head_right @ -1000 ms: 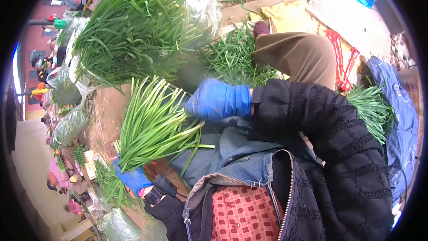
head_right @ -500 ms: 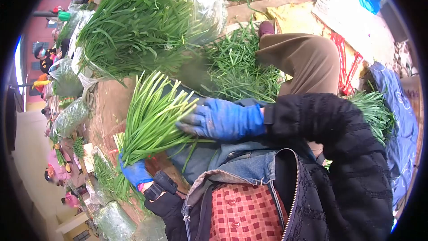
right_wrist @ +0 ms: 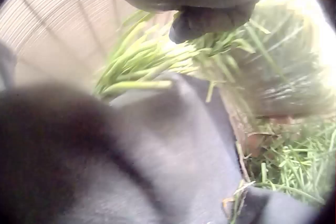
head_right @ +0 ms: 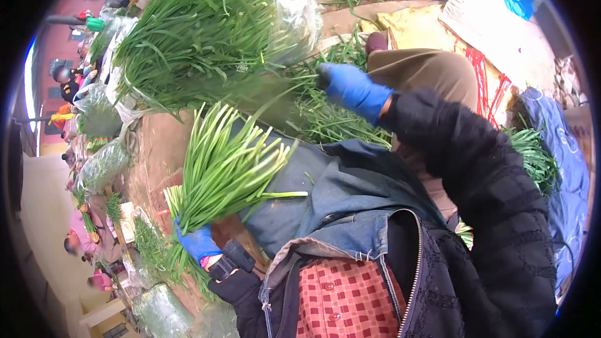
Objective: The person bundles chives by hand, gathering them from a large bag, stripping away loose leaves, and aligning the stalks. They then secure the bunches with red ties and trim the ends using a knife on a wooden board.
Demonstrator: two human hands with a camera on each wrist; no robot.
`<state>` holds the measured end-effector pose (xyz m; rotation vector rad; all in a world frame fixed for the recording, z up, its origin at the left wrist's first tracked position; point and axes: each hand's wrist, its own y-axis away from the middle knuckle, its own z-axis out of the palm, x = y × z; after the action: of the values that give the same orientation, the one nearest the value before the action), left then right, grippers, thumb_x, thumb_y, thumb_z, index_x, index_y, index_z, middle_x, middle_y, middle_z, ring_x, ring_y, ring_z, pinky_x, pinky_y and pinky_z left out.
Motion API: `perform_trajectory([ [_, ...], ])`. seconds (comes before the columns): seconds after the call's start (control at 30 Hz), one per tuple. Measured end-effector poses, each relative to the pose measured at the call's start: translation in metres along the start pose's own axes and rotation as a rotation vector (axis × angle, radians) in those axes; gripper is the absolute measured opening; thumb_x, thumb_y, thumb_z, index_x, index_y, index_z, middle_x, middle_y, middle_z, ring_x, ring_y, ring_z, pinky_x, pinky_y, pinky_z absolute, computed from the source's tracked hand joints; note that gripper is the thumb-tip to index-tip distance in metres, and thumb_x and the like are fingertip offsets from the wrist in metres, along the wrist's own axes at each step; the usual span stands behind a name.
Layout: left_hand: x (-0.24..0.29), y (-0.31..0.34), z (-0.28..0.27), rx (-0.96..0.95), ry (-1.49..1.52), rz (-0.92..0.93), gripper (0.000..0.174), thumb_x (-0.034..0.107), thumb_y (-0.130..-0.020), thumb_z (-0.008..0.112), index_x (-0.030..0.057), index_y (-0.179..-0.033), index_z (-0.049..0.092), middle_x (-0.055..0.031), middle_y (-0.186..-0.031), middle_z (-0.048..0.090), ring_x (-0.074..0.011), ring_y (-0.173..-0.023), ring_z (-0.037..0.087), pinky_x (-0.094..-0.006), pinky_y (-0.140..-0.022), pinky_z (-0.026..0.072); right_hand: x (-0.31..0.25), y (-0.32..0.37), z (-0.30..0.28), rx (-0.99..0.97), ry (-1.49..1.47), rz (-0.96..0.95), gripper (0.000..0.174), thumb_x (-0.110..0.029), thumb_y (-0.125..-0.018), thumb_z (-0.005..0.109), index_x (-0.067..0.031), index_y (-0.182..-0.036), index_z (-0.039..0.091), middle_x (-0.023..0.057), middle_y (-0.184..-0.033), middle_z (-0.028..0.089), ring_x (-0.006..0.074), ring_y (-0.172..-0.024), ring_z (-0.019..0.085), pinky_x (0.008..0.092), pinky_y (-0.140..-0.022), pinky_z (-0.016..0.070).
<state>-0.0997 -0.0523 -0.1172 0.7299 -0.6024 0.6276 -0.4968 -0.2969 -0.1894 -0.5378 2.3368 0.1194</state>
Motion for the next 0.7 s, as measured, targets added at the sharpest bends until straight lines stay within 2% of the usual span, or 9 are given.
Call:
perform_trajectory([
  [0.03,-0.005,0.000,-0.001,-0.003,0.004,-0.008,0.025,0.021,-0.090,0.049,-0.0006,-0.098,0.061,-0.0162,-0.100,0.063,-0.0273,-0.088,0.062,-0.0467,-0.082,0.0514,0.019,-0.003,-0.011,-0.052,0.171,-0.006,0.020,-0.016,-0.080,0.058,-0.0050,-0.097,0.059,0.0200,-0.075,0.063,0.0390,-0.074,0.063,0.0442,-0.065,0.0503],
  [0.1,-0.014,-0.002,-0.010,-0.040,-1.052,0.541,0.026,0.021,-0.090,0.049,0.0004,-0.099,0.061,-0.0171,-0.101,0.063,-0.0287,-0.088,0.062,-0.0482,-0.080,0.0523,0.031,-0.007,-0.035,-0.380,0.480,0.000,0.024,-0.016,-0.080,0.058,-0.0058,-0.101,0.061,0.0179,-0.072,0.063,0.0393,-0.072,0.063,0.0439,-0.066,0.0512],
  [0.13,-0.010,-0.011,-0.024,-0.033,-1.051,0.542,0.026,0.021,-0.090,0.049,0.0004,-0.099,0.061,-0.0171,-0.101,0.063,-0.0287,-0.088,0.062,-0.0482,-0.080,0.0523,0.025,-0.009,-0.041,-0.602,0.566,0.076,0.030,-0.020,-0.078,0.061,-0.0056,-0.104,0.061,0.0178,-0.079,0.065,0.0385,-0.077,0.063,0.0448,-0.069,0.0513],
  [0.2,0.001,-0.032,-0.045,-0.127,-0.383,0.189,0.025,0.021,-0.089,0.049,0.0009,-0.098,0.061,-0.0180,-0.101,0.064,-0.0300,-0.088,0.063,-0.0485,-0.079,0.0530,-0.001,0.001,-0.038,-0.458,0.429,-0.169,0.033,-0.023,-0.077,0.063,-0.0053,-0.104,0.062,0.0183,-0.083,0.065,0.0378,-0.080,0.063,0.0447,-0.071,0.0512],
  [0.3,-0.002,-0.021,-0.037,-0.044,-0.406,0.204,0.026,0.021,-0.089,0.049,0.0003,-0.098,0.061,-0.0184,-0.100,0.064,-0.0312,-0.089,0.062,-0.0491,-0.080,0.0522,-0.059,0.024,-0.030,-0.326,-0.004,-0.486,0.042,-0.032,-0.074,0.068,-0.0051,-0.105,0.061,0.0197,-0.090,0.063,0.0371,-0.086,0.062,0.0453,-0.073,0.0503],
  [0.43,0.001,-0.029,-0.038,-0.113,-0.361,0.151,0.028,0.022,-0.090,0.048,-0.0006,-0.099,0.061,-0.0186,-0.100,0.064,-0.0320,-0.091,0.061,-0.0498,-0.082,0.0513,-0.081,0.042,-0.001,-0.320,0.003,-0.614,0.040,-0.030,-0.073,0.067,-0.0070,-0.105,0.058,0.0140,-0.072,0.059,0.0336,-0.069,0.060,0.0443,-0.061,0.0489],
  [0.53,0.001,-0.025,-0.037,-0.070,-0.328,0.128,0.029,0.023,-0.090,0.047,-0.0015,-0.100,0.061,-0.0183,-0.100,0.064,-0.0327,-0.092,0.061,-0.0500,-0.083,0.0506,-0.071,0.042,0.006,-0.202,0.173,-0.738,0.023,-0.019,-0.063,0.062,-0.0081,-0.082,0.058,0.0106,-0.059,0.052,0.0322,-0.054,0.056,0.0433,-0.046,0.0446],
  [0.6,-0.001,-0.027,-0.040,-0.095,-0.619,0.308,0.028,0.021,-0.091,0.046,-0.0005,-0.100,0.061,-0.0176,-0.101,0.063,-0.0317,-0.092,0.061,-0.0490,-0.082,0.0510,-0.056,0.034,-0.022,-0.205,0.271,-0.700,0.015,-0.017,-0.067,0.061,-0.0080,-0.078,0.058,0.0105,-0.060,0.055,0.0323,-0.055,0.058,0.0428,-0.047,0.0458],
  [0.7,-0.010,-0.019,-0.034,-0.029,-0.688,0.401,0.026,0.021,-0.092,0.044,0.0010,-0.099,0.060,-0.0157,-0.101,0.063,-0.0303,-0.091,0.061,-0.0474,-0.081,0.0516,-0.009,0.010,-0.054,-0.461,0.655,-0.203,0.012,-0.018,-0.075,0.062,-0.0076,-0.080,0.064,0.0146,-0.069,0.064,0.0341,-0.065,0.065,0.0431,-0.055,0.0518],
])
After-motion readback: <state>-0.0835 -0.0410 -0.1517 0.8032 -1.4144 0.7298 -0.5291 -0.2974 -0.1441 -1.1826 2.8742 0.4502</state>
